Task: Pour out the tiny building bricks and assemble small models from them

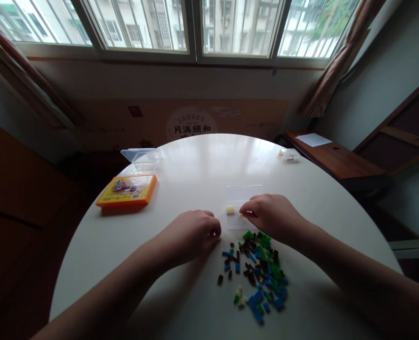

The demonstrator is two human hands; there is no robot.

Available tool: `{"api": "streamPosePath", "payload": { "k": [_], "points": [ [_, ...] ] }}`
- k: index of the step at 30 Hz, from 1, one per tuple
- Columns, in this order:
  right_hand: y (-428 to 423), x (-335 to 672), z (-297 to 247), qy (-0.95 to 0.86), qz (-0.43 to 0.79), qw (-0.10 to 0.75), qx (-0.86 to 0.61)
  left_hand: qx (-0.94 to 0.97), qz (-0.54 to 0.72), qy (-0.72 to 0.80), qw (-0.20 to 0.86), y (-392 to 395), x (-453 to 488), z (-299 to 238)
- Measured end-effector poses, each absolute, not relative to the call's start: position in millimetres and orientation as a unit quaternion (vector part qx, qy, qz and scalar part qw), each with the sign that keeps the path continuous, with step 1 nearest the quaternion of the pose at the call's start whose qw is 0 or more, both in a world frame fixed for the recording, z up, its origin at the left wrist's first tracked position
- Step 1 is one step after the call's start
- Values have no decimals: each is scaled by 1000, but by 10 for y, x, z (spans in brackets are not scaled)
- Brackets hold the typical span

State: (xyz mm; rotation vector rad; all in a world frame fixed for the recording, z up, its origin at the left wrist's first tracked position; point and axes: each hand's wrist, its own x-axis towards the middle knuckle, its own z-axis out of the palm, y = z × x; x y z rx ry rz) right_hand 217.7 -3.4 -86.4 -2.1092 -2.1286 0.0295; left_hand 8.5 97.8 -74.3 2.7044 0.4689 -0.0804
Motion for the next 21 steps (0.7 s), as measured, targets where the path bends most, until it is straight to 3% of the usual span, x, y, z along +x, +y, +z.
{"api": "streamPosePath", "payload": {
  "k": [21],
  "points": [
    [-36,2142,-879,-696,-5,93,-712,969,-19,163,185,977,81,-762]
  ]
}}
